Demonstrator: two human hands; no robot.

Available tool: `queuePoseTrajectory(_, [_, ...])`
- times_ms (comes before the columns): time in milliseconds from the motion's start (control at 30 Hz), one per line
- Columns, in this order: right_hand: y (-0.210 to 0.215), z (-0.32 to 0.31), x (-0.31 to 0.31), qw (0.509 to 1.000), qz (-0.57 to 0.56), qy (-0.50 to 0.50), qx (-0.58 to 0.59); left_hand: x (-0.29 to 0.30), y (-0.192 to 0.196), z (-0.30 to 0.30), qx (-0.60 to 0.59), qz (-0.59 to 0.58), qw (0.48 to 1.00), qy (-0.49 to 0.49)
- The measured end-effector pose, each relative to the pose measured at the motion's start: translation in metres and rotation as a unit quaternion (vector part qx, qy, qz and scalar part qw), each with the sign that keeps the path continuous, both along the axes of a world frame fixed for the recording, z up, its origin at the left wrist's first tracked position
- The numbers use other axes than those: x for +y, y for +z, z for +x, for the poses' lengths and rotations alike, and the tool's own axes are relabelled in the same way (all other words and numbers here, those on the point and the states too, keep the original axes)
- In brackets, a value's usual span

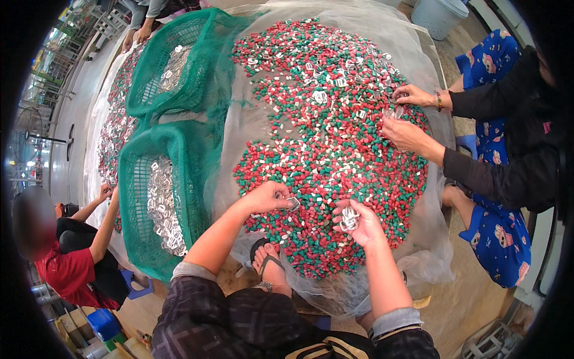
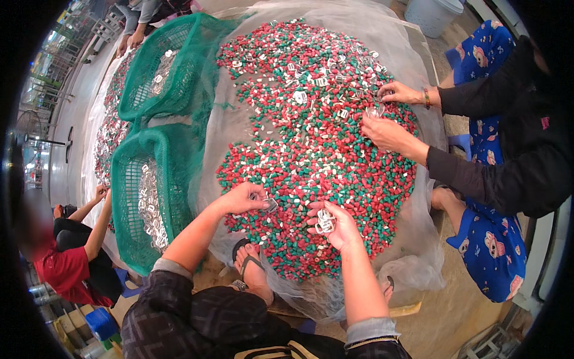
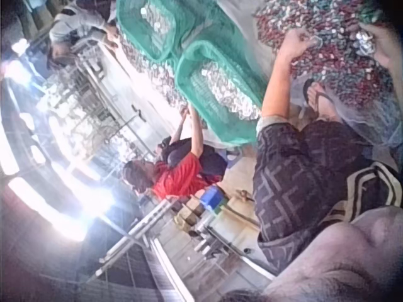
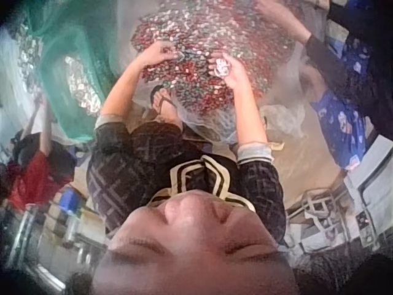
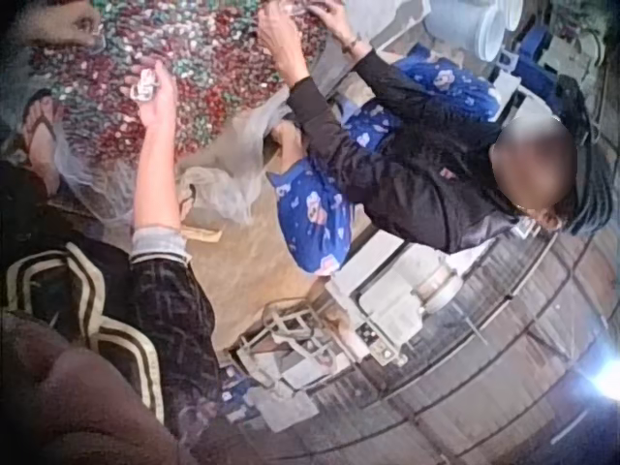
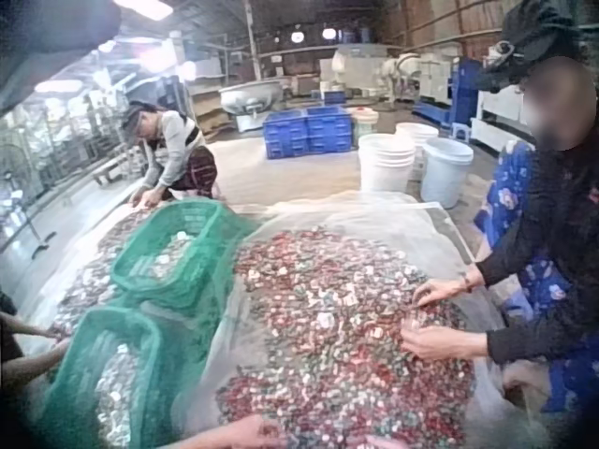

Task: The person sits at a table and sorts small red, green, and white plastic pieces by hand, picking them from a large pile and placing them into green baskets. Other workers are also sorting nearby.

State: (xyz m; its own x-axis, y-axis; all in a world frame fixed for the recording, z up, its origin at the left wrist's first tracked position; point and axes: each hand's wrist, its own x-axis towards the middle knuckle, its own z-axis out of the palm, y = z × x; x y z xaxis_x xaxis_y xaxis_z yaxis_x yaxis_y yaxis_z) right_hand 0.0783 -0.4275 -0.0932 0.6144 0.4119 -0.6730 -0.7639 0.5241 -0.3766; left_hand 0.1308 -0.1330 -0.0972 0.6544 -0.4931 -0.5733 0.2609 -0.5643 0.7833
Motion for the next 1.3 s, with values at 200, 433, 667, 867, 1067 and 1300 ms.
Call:
queuePoseTrajectory(200, [0.006,-0.001,0.004,1.0,-0.006,0.01,0.011,0.006,0.008,-0.01,0.306,-0.25,0.885,0.247])
queuePoseTrajectory(433, [0.003,-0.002,0.013,1.0,-0.009,0.013,0.016,0.015,0.001,-0.007,0.328,-0.333,0.846,0.256])
queuePoseTrajectory(667, [0.003,-0.003,0.024,0.998,0.063,0.016,0.02,0.003,0.01,-0.005,0.303,-0.272,0.884,0.231])
queuePoseTrajectory(867, [0.013,-0.002,0.033,0.994,0.103,0.021,0.039,-0.009,0.015,-0.007,0.246,-0.232,0.923,0.183])
queuePoseTrajectory(1067, [0.011,-0.01,0.041,0.995,-0.018,0.096,-0.011,-0.043,0.03,-0.011,0.116,-0.14,0.981,0.073])
queuePoseTrajectory(1300, [0.009,-0.009,0.041,0.994,0.094,0.031,0.048,-0.029,0.02,-0.002,-0.036,-0.056,0.993,0.094])
